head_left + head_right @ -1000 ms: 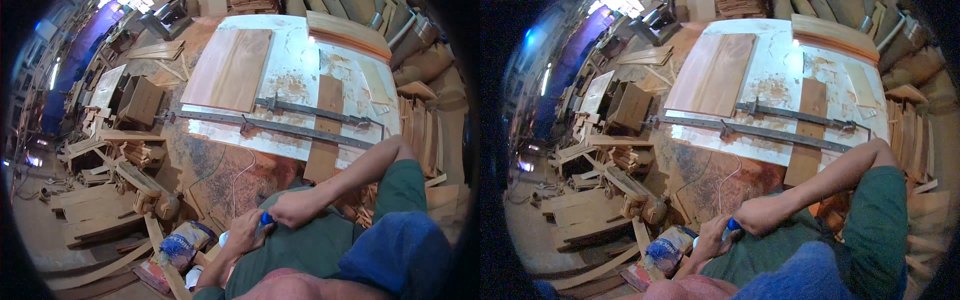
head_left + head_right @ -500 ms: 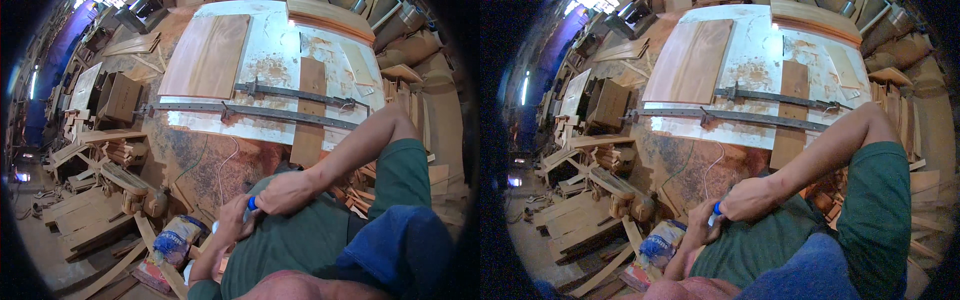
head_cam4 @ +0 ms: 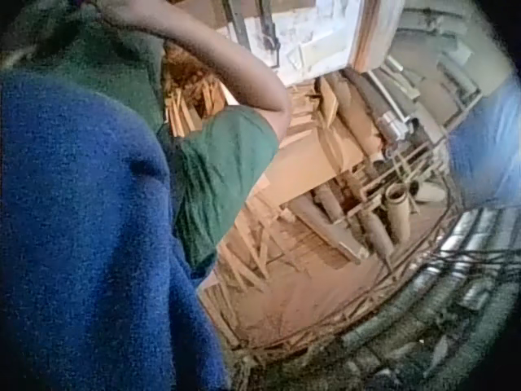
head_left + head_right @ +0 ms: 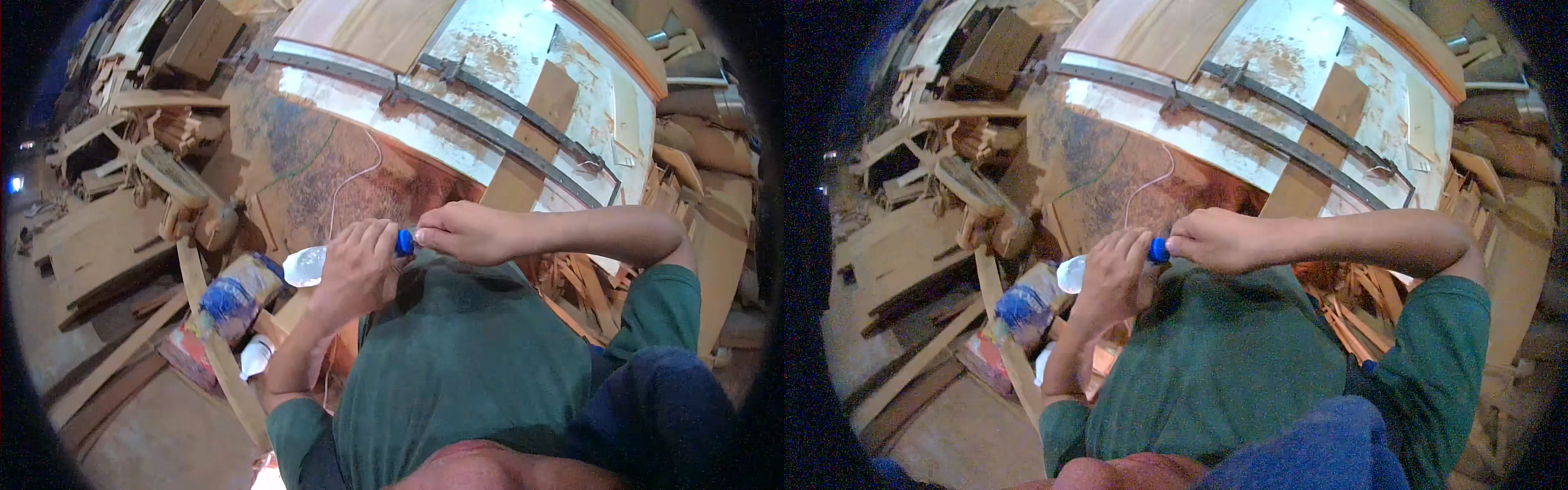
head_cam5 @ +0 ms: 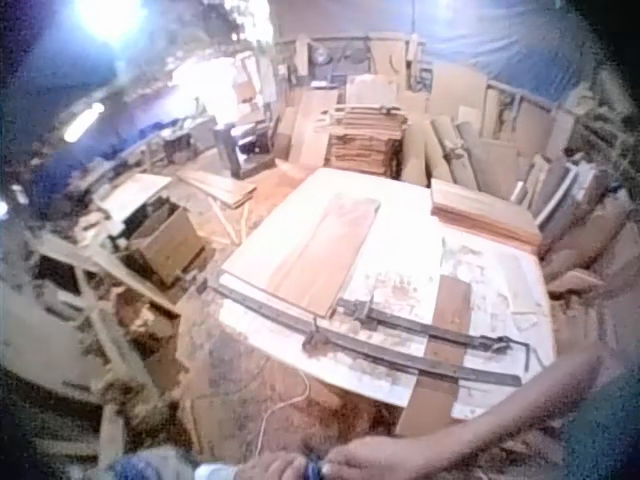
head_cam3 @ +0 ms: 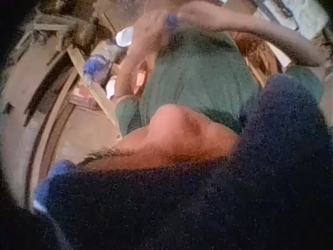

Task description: Pouring wood glue from a large white container into a smaller plastic water bottle for easier use.

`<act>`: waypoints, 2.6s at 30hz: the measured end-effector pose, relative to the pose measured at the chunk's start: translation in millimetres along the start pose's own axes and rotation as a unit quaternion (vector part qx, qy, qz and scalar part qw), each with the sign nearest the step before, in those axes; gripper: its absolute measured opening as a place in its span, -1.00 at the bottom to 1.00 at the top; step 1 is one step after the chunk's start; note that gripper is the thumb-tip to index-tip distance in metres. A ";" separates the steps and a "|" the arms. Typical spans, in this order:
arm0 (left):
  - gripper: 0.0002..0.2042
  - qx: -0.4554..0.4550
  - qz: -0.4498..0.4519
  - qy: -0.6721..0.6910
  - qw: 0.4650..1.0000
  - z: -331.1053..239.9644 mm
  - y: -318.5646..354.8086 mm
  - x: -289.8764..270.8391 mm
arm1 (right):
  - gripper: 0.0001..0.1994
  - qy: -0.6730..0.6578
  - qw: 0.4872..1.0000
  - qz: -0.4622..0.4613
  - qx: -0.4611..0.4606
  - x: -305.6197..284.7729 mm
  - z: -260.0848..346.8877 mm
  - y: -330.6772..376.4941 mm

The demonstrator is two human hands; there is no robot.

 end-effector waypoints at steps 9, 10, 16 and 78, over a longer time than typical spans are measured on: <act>-0.64 -0.047 0.089 0.109 0.989 11.0 15.5 -2.2 | -0.84 0.454 0.818 0.060 -0.347 8.8 40.7 11.5; -0.64 -0.044 0.103 0.130 0.985 10.9 16.9 0.0 | -0.79 0.456 0.816 0.086 -0.345 11.5 38.6 11.1; -0.70 0.062 -0.072 -0.115 0.989 -0.9 15.9 7.8 | -0.93 -0.174 0.981 -0.026 0.079 19.8 -2.2 -3.2; -0.65 -0.161 0.342 0.144 0.914 -100.0 -165.3 136.7 | -0.88 0.192 0.831 -0.327 -0.407 -61.5 -146.5 154.9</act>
Point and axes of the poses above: each hand's wrist, its own y-axis away from the middle knuckle, its own x-axis out of the palm, z = x × y, the point moved 5 cm from there along -y, towards the middle knuckle, and after that the axes turned 12 degrees about -x, right-handed, at the moved point
